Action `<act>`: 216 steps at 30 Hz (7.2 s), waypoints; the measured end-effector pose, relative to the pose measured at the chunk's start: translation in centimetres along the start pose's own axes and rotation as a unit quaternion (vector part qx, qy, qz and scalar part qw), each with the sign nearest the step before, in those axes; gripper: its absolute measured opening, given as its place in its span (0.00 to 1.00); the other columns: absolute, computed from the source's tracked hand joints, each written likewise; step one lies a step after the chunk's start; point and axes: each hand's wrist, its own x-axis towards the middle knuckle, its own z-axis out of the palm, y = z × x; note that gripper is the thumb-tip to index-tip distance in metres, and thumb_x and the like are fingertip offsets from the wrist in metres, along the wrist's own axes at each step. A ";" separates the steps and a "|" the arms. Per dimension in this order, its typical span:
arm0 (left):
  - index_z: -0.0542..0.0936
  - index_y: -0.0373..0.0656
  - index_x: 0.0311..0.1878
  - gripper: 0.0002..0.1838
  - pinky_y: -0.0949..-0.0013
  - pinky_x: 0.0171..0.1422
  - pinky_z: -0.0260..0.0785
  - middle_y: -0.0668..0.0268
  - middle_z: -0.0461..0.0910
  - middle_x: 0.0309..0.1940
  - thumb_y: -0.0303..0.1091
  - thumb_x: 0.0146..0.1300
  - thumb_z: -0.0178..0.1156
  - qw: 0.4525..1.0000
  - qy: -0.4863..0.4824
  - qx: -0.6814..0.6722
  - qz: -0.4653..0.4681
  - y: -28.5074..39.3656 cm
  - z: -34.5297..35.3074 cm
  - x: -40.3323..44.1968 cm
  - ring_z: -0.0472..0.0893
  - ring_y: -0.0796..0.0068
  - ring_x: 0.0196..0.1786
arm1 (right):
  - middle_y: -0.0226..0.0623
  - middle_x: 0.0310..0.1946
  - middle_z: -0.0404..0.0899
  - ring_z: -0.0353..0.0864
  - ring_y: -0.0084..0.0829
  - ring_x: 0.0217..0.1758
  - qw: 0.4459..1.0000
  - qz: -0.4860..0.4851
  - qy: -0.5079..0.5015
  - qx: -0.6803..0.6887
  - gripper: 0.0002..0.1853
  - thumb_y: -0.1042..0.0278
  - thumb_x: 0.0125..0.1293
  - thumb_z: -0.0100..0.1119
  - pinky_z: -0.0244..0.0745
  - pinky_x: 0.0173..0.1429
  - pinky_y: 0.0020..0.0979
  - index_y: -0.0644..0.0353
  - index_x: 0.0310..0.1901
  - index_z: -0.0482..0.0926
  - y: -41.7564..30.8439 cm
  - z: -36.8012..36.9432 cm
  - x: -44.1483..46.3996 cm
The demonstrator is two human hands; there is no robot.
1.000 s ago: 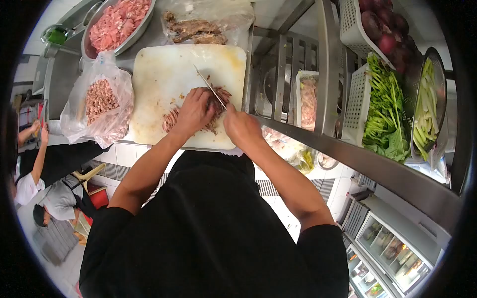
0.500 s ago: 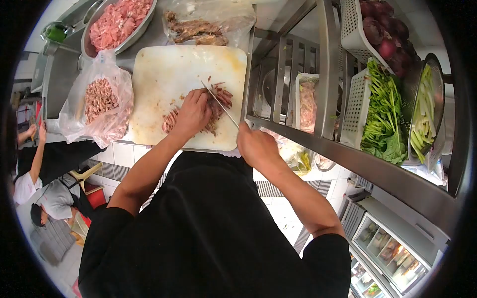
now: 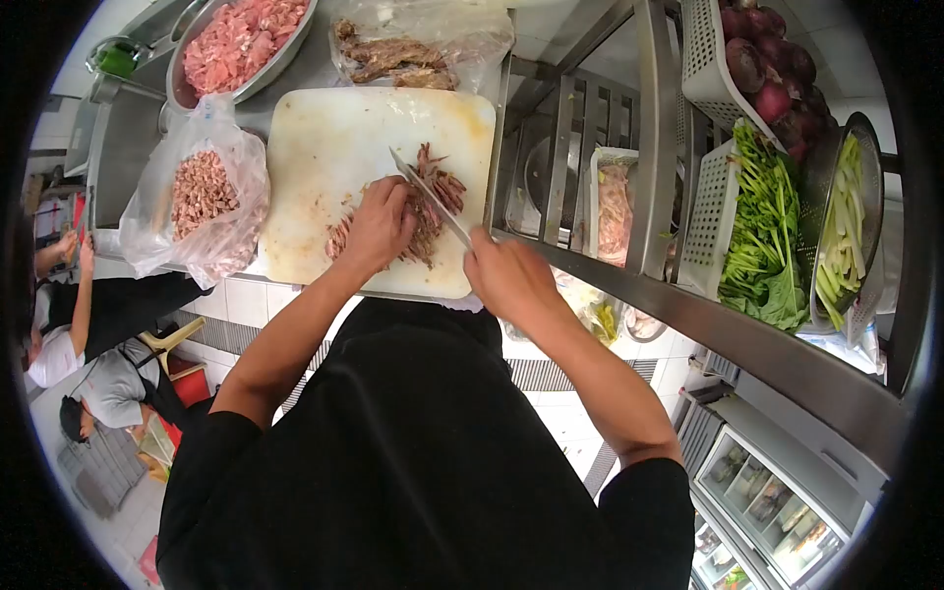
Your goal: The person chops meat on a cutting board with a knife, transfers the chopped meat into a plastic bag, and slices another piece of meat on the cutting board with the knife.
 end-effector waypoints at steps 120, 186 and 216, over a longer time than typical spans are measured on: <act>0.78 0.36 0.48 0.16 0.51 0.56 0.72 0.52 0.78 0.46 0.26 0.56 0.66 0.996 0.085 0.010 0.003 -0.3 -0.5 -3.4 0.78 0.48 0.51 | 0.57 0.25 0.82 0.84 0.63 0.31 1.000 -0.017 0.002 0.018 0.12 0.62 0.76 0.54 0.78 0.39 0.60 0.63 0.47 0.72 -2.0 3.3 1.9; 0.81 0.39 0.45 0.12 0.50 0.60 0.72 0.56 0.81 0.46 0.29 0.57 0.67 0.998 0.063 0.020 -0.001 -1.1 -1.8 -4.2 0.79 0.51 0.53 | 0.57 0.25 0.83 0.86 0.61 0.31 0.998 -0.047 0.035 -0.006 0.11 0.63 0.74 0.53 0.81 0.41 0.59 0.65 0.45 0.74 -3.1 7.1 6.8; 0.80 0.39 0.44 0.13 0.50 0.61 0.71 0.56 0.80 0.47 0.29 0.55 0.68 0.995 0.093 0.032 -0.008 -2.0 -0.3 -5.7 0.78 0.51 0.54 | 0.56 0.24 0.83 0.86 0.60 0.30 0.999 -0.046 0.027 -0.004 0.10 0.66 0.73 0.54 0.80 0.36 0.57 0.65 0.44 0.75 -3.2 9.1 6.0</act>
